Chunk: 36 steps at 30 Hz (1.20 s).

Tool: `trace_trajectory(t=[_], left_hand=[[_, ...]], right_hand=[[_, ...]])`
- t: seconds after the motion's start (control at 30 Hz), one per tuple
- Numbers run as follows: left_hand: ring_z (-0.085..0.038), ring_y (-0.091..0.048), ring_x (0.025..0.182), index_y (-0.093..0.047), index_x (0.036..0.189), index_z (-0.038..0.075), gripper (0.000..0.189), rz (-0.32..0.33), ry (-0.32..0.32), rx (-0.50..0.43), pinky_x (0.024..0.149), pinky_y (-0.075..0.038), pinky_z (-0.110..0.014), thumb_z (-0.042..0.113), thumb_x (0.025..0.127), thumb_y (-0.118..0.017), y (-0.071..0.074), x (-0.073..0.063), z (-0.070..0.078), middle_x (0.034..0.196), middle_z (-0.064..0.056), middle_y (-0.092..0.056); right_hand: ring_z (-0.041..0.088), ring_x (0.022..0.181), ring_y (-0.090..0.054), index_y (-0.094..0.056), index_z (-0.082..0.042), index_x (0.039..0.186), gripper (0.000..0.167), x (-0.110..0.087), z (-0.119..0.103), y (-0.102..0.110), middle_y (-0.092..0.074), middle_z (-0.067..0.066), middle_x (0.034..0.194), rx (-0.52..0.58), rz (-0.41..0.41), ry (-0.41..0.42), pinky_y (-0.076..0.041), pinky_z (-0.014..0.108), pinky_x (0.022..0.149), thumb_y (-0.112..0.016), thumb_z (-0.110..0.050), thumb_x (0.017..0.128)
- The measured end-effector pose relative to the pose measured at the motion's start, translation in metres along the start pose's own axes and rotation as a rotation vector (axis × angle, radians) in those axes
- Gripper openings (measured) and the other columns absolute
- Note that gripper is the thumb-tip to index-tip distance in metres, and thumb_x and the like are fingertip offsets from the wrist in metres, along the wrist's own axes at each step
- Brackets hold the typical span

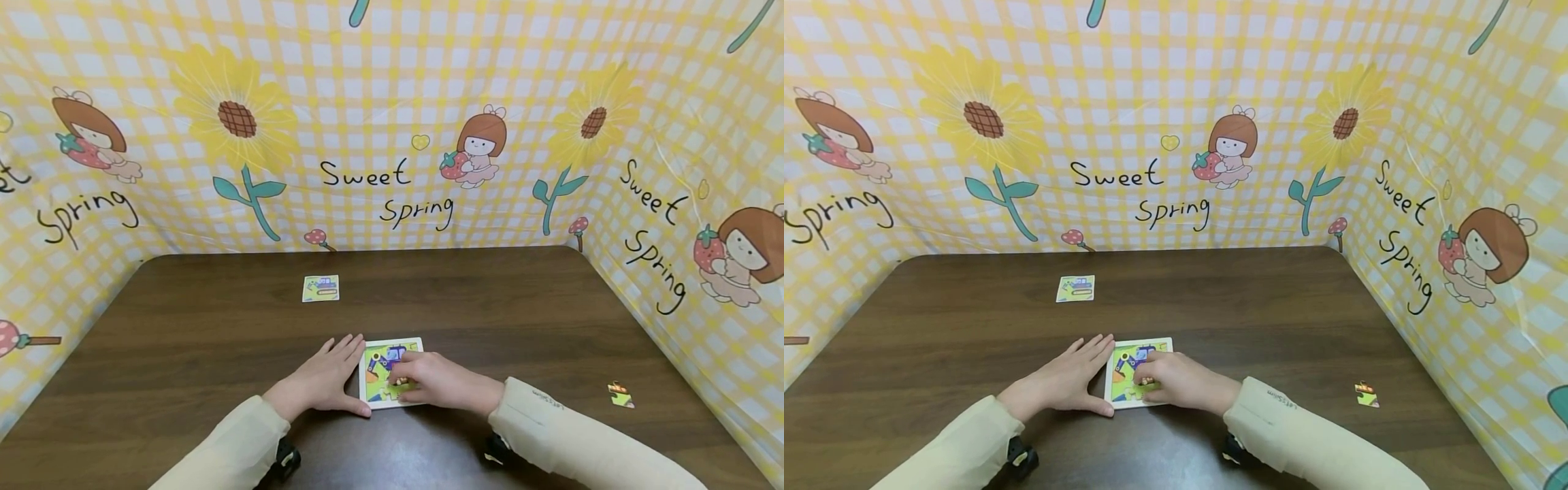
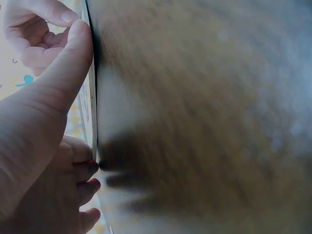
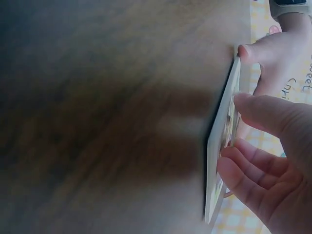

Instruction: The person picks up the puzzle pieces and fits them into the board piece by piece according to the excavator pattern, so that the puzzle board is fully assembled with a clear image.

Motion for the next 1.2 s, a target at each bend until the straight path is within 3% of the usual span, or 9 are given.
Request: trace_trajectory(t=[0.53, 0.73, 0.87, 1.03, 1.2], left_hand=[[-0.035, -0.019, 0.135, -0.028, 0.14, -0.008, 0.109, 0.008, -0.003, -0.017, 0.106, -0.015, -0.05, 0.067, 0.069, -0.063, 0.0, -0.002, -0.001, 0.147, -0.021, -0.023], [-0.034, -0.018, 0.135, -0.027, 0.141, -0.007, 0.111, -0.001, 0.009, -0.012, 0.106, -0.014, -0.05, 0.069, 0.068, -0.062, 0.0, -0.002, -0.002, 0.147, -0.02, -0.022], [-0.033, -0.018, 0.135, -0.027, 0.141, -0.006, 0.111, -0.003, 0.01, -0.004, 0.106, -0.014, -0.05, 0.07, 0.069, -0.061, -0.001, -0.001, -0.003, 0.147, -0.02, -0.022], [-0.033, -0.017, 0.135, -0.026, 0.142, -0.006, 0.11, -0.007, 0.008, -0.008, 0.106, -0.014, -0.05, 0.069, 0.07, -0.061, -0.003, 0.0, -0.002, 0.148, -0.02, -0.021], [-0.032, -0.017, 0.135, -0.025, 0.142, -0.005, 0.11, -0.013, 0.018, -0.004, 0.106, -0.013, -0.049, 0.07, 0.069, -0.061, -0.004, 0.0, -0.003, 0.148, -0.018, -0.021]], right_hand=[[0.004, 0.077, -0.052, -0.072, -0.012, 0.09, 0.01, 0.008, -0.001, -0.009, -0.057, -0.005, 0.088, -0.023, -0.051, -0.034, -0.041, 0.01, 0.068, -0.073, -0.016, 0.081], [0.001, 0.084, -0.053, -0.073, -0.011, 0.091, 0.009, 0.008, -0.002, -0.009, -0.061, -0.005, 0.091, -0.033, -0.058, -0.002, -0.042, 0.011, 0.074, -0.07, -0.013, 0.082], [0.001, 0.08, -0.054, -0.073, -0.01, 0.093, 0.011, 0.005, 0.001, -0.001, -0.064, -0.004, 0.09, 0.012, -0.024, 0.019, -0.042, 0.01, 0.071, -0.068, -0.009, 0.083], [0.004, 0.076, -0.055, -0.071, -0.007, 0.1, 0.017, -0.018, 0.022, 0.02, -0.065, 0.0, 0.091, 0.06, 0.042, -0.049, -0.045, 0.016, 0.068, -0.067, -0.008, 0.084], [0.011, 0.084, -0.059, -0.068, -0.004, 0.103, 0.022, -0.066, 0.058, 0.044, -0.063, 0.002, 0.094, 0.042, 0.067, -0.178, -0.049, 0.026, 0.072, -0.069, -0.01, 0.082]])
Point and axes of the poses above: each hand's wrist, its own x-axis towards the middle knuckle, its own y-axis out of the back of the hand, z = x × y, the point moved 10 cm from there along x, towards the middle knuckle
